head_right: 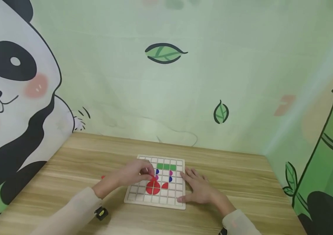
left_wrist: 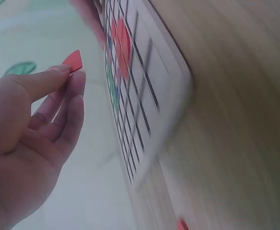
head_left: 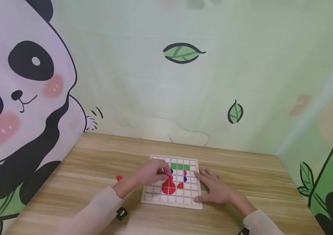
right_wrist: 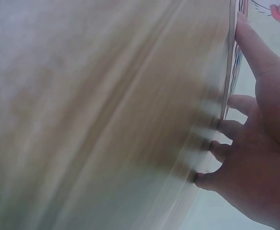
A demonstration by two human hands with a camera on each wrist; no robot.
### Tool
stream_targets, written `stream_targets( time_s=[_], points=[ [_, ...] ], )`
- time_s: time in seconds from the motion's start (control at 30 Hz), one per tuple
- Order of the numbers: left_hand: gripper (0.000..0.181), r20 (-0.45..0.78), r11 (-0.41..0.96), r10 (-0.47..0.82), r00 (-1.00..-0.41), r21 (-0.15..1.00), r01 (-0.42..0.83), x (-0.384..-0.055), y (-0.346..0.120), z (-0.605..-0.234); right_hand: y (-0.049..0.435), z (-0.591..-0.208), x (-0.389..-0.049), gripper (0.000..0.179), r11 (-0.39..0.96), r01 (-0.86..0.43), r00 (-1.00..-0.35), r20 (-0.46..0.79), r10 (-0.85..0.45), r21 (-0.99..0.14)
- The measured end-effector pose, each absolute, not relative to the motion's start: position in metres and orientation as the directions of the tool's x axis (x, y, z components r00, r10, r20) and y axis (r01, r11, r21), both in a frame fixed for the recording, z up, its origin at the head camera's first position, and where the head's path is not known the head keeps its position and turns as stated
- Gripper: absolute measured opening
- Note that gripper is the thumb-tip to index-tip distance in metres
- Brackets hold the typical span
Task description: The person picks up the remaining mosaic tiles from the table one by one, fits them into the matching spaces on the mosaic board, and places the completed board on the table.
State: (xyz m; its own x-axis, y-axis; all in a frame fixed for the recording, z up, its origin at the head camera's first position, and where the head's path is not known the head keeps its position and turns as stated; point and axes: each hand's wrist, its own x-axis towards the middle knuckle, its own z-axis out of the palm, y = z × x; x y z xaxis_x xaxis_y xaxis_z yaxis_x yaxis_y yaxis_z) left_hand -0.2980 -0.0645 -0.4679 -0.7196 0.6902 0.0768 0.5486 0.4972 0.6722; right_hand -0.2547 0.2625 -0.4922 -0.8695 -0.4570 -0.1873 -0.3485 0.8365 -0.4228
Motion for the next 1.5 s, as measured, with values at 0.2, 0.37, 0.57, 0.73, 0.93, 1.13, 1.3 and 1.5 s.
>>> stream_targets(
  time_s=[0.2,0.37,0.57,0.73,0.93,1.13,1.3,1.5],
  points=[
    [0.007,0.075,0.532,0.703,-0.707,0.604,0.594,-0.298,-0.027,-0.472,0.262,-0.493,-0.255,0.107,0.835,-0.35,-0.869,-0.186,-0.459,-0.425],
    [0.004,0.063,0.568,0.68,-0.731,0.585,0.579,-0.298,-0.007,-0.477,0.262,-0.494,-0.255,0.106,0.828,-0.355,-0.868,-0.177,-0.465,-0.434],
    [0.005,0.054,0.582,0.679,-0.732,0.567,0.582,-0.299,0.008,-0.482,0.263,-0.492,-0.256,0.106,0.824,-0.362,-0.866,-0.171,-0.471,-0.436],
    [0.007,0.054,0.583,0.694,-0.718,0.545,0.603,-0.3,0.016,-0.483,0.264,-0.492,-0.256,0.105,0.825,-0.368,-0.865,-0.168,-0.473,-0.429],
    [0.008,0.044,0.6,0.707,-0.705,0.49,0.632,-0.302,0.02,-0.49,0.264,-0.491,-0.254,0.105,0.814,-0.377,-0.863,-0.151,-0.481,-0.442],
    [0.006,0.031,0.596,0.722,-0.691,0.48,0.644,-0.303,0.019,-0.495,0.264,-0.493,-0.253,0.106,0.814,-0.378,-0.863,-0.151,-0.482,-0.441],
    [0.005,0.044,0.589,0.738,-0.673,0.446,0.675,-0.305,0.018,-0.496,0.264,-0.492,-0.254,0.106,0.81,-0.379,-0.862,-0.149,-0.485,-0.447],
    [0.005,0.005,0.615,0.701,-0.713,0.5,0.609,-0.304,0.014,-0.493,0.264,-0.492,-0.254,0.106,0.813,-0.375,-0.863,-0.151,-0.481,-0.445]
  ],
)
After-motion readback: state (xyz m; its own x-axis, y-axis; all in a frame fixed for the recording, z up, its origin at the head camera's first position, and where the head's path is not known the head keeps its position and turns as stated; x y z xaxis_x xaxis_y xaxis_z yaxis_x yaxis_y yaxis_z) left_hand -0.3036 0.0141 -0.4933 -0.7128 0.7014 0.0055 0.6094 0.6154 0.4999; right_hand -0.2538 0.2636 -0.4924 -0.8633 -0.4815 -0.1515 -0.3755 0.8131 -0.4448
